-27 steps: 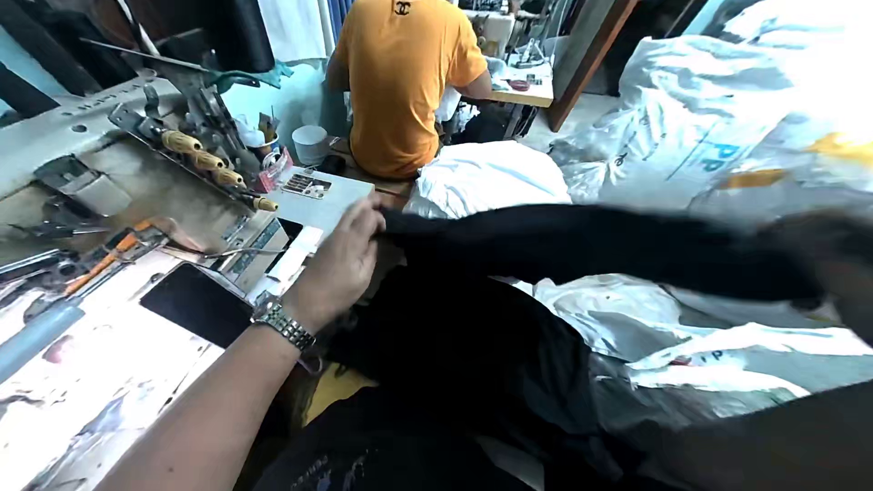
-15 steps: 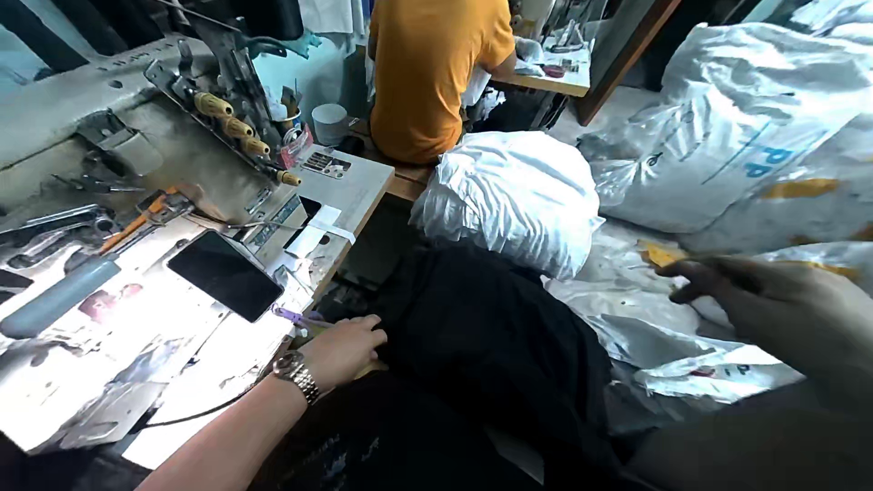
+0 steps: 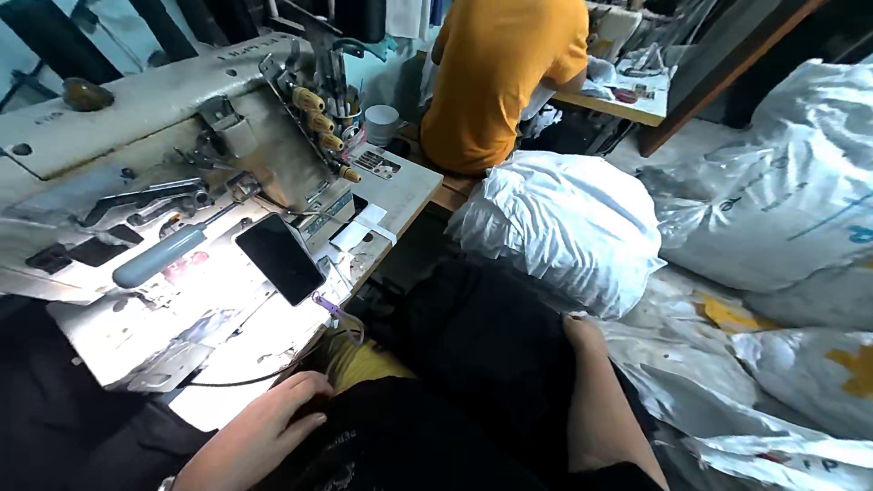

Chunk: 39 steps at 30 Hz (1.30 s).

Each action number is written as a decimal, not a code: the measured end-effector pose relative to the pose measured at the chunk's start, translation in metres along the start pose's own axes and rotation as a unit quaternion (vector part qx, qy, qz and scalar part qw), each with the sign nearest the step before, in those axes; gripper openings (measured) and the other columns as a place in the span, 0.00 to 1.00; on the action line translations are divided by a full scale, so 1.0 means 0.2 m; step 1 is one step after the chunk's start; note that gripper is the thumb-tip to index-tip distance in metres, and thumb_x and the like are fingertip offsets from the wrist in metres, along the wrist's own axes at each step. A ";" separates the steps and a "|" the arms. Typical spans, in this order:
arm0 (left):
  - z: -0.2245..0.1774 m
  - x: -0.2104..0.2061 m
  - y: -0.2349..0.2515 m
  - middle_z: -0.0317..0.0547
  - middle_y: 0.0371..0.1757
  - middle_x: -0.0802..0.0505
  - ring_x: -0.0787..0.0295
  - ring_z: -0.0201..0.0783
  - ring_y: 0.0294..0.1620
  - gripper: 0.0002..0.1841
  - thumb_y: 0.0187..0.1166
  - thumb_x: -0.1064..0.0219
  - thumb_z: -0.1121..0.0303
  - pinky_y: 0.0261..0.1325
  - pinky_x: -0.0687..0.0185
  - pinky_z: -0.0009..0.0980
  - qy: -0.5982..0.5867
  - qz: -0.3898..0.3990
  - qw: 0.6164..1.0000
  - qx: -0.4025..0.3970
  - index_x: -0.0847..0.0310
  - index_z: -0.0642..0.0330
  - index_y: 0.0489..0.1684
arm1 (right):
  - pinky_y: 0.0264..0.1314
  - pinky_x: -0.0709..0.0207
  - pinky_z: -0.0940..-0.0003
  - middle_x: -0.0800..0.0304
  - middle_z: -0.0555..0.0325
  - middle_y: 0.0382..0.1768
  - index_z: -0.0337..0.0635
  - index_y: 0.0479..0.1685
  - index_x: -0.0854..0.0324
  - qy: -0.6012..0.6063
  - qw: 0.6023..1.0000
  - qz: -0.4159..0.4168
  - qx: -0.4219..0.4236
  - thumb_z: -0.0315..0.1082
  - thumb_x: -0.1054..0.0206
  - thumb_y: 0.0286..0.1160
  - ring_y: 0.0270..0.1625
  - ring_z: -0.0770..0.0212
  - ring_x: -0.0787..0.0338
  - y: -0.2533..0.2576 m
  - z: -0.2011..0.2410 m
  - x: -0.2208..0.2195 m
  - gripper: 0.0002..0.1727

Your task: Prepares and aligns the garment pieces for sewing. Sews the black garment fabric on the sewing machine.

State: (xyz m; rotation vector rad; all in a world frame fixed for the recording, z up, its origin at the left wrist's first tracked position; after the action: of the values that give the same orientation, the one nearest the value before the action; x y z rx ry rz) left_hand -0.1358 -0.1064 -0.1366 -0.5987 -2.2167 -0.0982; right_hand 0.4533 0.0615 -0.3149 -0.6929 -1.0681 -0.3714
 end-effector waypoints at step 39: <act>0.10 0.31 -0.56 0.46 0.69 0.11 0.15 0.35 0.72 0.19 0.86 0.35 0.56 0.77 0.20 0.36 -0.043 -0.219 0.971 0.083 0.16 0.57 0.67 | 0.54 0.17 0.36 0.06 0.43 0.41 0.43 0.62 0.12 -0.099 0.800 0.340 0.484 0.56 0.26 0.74 0.43 0.43 0.08 -1.32 1.27 -0.56 0.28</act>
State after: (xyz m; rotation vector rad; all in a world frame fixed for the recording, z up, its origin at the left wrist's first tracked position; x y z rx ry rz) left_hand -0.2353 -0.1757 -0.0898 -0.0163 -2.3793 -0.1139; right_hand 0.0777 0.0346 -0.2499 -0.1315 -0.9647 0.8636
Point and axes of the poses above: each hand's wrist, its own y-axis towards the middle knuckle, its own x-axis out of the back of the hand, z = x × y, the point moved 10 cm from there along y, towards the middle knuckle
